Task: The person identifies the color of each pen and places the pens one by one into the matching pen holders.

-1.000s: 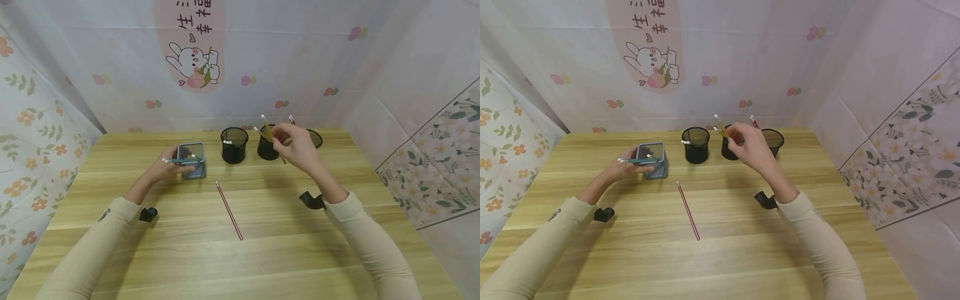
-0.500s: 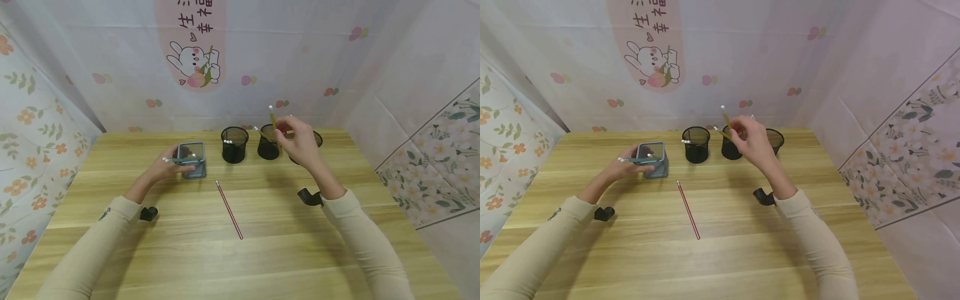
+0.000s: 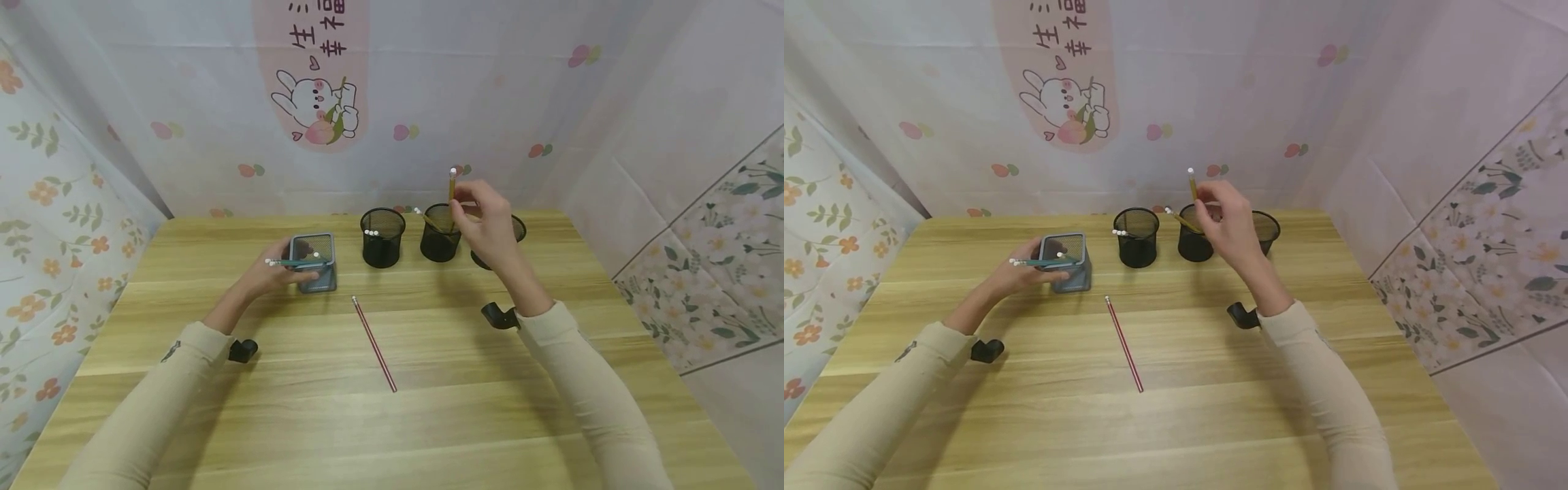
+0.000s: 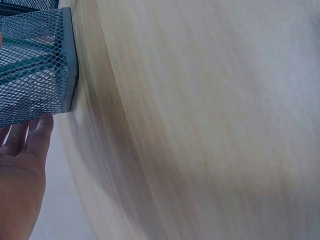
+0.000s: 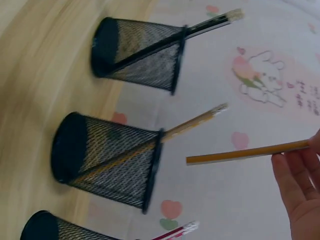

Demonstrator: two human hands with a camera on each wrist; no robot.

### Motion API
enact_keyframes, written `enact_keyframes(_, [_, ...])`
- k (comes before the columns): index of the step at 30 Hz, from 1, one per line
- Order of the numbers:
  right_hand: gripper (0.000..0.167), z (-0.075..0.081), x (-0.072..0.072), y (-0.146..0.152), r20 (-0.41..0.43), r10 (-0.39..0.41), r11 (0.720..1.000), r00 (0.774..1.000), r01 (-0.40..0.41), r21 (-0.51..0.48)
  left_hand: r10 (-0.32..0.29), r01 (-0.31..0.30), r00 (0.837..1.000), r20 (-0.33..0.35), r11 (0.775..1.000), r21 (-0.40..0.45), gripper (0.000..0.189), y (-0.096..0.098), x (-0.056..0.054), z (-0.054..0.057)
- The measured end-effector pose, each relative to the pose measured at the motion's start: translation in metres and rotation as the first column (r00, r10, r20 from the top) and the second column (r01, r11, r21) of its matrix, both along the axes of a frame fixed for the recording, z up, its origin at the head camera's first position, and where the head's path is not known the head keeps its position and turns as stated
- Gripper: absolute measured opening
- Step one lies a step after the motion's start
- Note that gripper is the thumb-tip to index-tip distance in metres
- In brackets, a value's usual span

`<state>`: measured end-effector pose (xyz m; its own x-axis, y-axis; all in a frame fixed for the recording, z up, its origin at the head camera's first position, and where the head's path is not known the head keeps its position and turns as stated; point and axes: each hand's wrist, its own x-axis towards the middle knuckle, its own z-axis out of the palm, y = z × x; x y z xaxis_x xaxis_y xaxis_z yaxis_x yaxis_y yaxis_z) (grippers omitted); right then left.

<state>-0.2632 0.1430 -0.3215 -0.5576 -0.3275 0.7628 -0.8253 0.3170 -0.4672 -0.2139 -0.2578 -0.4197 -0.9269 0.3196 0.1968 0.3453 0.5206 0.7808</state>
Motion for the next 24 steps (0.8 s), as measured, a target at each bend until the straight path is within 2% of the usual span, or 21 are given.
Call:
enact_keyframes(7, [0.014, -0.023, -0.011, 0.000, -0.035, -0.065, 0.994, 0.997, 0.068, 0.087, 0.004, -0.004, 1.000, 0.007, 1.000, 0.000, 0.058, -0.002, 0.000, -0.001])
enact_keyframes(16, [0.016, -0.049, -0.018, 0.001, -0.017, -0.058, 0.988, 0.998, 0.060, 0.144, 0.007, -0.007, 1.000, -0.006, 0.999, -0.032, 0.058, -0.002, 0.001, -0.002])
enact_keyframes(24, [0.017, -0.061, -0.023, 0.003, 0.021, -0.078, 0.978, 0.997, 0.072, 0.196, 0.014, -0.014, 1.000, -0.003, 1.000, -0.025, 0.057, -0.001, 0.000, -0.003])
